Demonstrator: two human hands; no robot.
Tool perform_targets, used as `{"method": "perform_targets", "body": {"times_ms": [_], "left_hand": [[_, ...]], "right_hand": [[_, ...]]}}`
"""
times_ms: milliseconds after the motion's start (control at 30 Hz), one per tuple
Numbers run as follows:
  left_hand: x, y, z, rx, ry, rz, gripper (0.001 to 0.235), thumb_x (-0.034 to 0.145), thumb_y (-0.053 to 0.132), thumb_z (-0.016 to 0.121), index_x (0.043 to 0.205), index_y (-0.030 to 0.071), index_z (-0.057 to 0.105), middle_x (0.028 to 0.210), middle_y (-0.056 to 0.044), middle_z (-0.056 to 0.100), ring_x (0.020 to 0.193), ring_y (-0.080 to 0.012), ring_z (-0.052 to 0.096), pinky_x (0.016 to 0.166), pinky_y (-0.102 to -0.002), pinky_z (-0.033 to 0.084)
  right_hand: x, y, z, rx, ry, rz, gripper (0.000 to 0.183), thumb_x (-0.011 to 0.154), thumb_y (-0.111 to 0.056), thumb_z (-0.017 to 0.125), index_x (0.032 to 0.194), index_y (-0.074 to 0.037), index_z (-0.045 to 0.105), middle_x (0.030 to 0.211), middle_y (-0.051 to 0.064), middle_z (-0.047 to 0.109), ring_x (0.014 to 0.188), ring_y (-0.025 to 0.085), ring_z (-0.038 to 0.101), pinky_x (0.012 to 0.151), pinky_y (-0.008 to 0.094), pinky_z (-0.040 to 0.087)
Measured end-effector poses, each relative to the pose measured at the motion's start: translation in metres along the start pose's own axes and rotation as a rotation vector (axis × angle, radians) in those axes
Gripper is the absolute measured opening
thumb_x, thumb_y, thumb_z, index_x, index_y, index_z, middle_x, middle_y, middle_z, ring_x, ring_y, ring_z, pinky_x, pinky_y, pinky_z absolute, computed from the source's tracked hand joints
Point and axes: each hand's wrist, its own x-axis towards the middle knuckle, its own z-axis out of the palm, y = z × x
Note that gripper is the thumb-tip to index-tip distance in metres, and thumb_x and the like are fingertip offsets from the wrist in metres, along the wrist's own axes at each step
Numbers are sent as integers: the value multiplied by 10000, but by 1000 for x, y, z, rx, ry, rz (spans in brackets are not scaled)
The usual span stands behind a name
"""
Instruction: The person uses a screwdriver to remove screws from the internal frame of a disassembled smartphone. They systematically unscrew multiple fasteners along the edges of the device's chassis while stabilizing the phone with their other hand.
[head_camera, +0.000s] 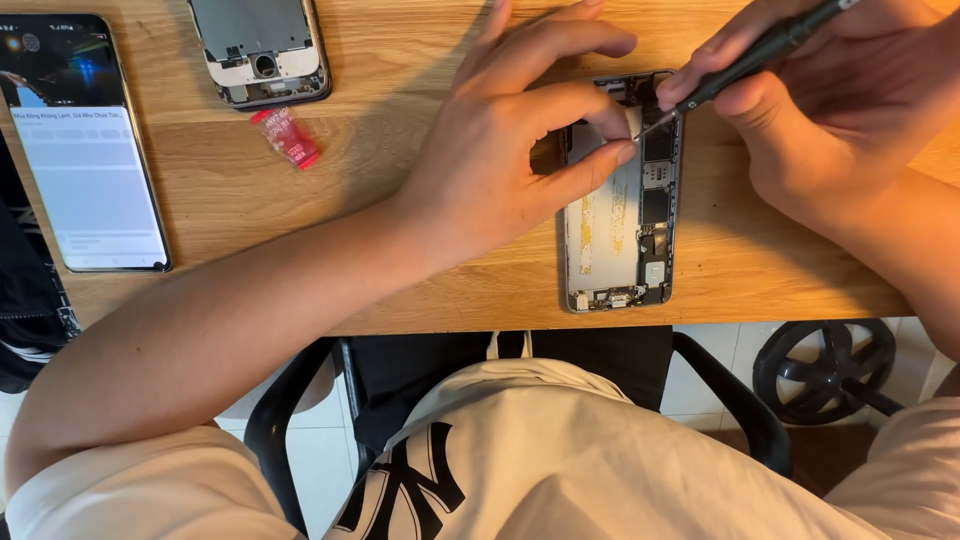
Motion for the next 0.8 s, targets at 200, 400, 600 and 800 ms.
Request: {"method": "perform_targets", "body": {"times_ms": [200, 400, 600, 800], "left_hand": [[3, 2, 1, 39, 12, 8, 203, 971, 133, 889, 1005, 109, 690, 1335, -82, 567, 1366, -282, 534, 1229, -554, 189], [3, -1, -1, 50, -24, 19, 99, 998, 105, 859, 990, 125, 763, 1373, -91, 566, 1405, -311, 490, 1234, -580, 188], [-1, -9, 3, 139, -45, 55, 32, 1013, 145, 874, 1023, 140, 844, 1464, -150, 530, 1437, -365, 452, 1261, -617, 168], [-1, -4, -6, 187, -49, 41, 164, 999, 200, 880, 1120, 122, 800, 1458, -164, 518, 1418, -355, 475, 1256, -610, 189]], "right_hand": [[0, 1, 0, 44, -34, 21, 209, 1125, 30, 555, 1233, 48, 377, 1022, 342, 567, 973, 478, 724, 903, 547, 691], [-3, 3, -3, 5, 3, 2, 270, 1150, -25, 561, 1099, 209, 436, 1100, 348, 586, 970, 488, 747, 881, 543, 705], [-9, 20, -16, 5, 45, 118, 314, 1261, -126, 551, 1197, 174, 483, 1205, 295, 565, 1061, 477, 734, 957, 529, 665], [-4, 21, -14, -10, 31, 69, 285, 1265, -26, 552, 1139, 217, 475, 1148, 331, 562, 1017, 489, 713, 925, 547, 641]]}}
